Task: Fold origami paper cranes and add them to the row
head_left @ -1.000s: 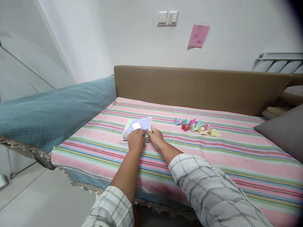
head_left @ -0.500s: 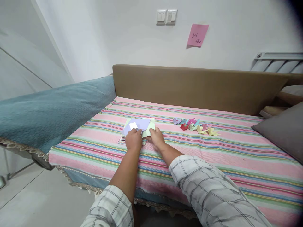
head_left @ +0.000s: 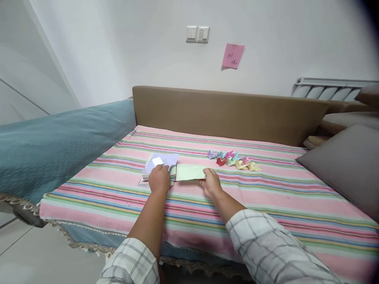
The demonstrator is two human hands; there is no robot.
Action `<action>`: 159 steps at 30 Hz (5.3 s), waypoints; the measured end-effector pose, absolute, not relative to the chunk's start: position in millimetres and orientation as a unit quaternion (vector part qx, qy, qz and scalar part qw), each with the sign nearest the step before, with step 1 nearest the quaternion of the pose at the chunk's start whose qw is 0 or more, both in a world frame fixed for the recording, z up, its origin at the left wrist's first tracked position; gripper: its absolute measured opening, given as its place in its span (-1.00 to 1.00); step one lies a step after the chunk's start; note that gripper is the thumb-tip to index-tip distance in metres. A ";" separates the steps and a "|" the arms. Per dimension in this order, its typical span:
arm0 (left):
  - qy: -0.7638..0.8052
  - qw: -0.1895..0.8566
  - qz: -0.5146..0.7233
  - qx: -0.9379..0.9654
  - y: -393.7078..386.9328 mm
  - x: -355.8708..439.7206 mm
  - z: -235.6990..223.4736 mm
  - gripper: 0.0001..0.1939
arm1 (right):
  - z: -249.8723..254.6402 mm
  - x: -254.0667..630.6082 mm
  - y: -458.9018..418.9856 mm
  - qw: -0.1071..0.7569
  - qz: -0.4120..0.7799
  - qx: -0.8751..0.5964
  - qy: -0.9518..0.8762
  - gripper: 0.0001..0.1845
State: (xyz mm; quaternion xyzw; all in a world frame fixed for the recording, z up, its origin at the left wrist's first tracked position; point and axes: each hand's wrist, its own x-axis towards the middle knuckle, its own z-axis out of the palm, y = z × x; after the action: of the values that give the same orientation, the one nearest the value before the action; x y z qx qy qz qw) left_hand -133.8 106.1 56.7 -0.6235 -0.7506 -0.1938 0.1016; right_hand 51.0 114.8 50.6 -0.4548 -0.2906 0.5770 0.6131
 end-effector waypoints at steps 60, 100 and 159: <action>-0.375 -0.104 -0.230 -0.892 37.5 -38.0 10.6 -0.66 | -3.4 236.4 21.3 0.256 0.153 -0.485 -0.822 -0.40; -0.548 -0.068 -0.317 -0.771 34.9 -48.9 12.7 -0.74 | -8.8 223.4 24.0 0.316 0.169 -0.621 -0.697 -0.73; -0.344 -0.015 -0.129 -0.930 -7.1 9.0 2.1 -0.32 | -12.1 189.0 -21.5 0.236 0.093 -0.491 -0.833 -0.33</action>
State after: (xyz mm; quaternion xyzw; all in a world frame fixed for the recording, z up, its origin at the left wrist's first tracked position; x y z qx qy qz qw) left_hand 9.0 -7.1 2.1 -0.9299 -0.3440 -0.1293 -0.0149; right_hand 189.0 -21.5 -12.1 -0.4913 -0.8333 0.0927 0.2357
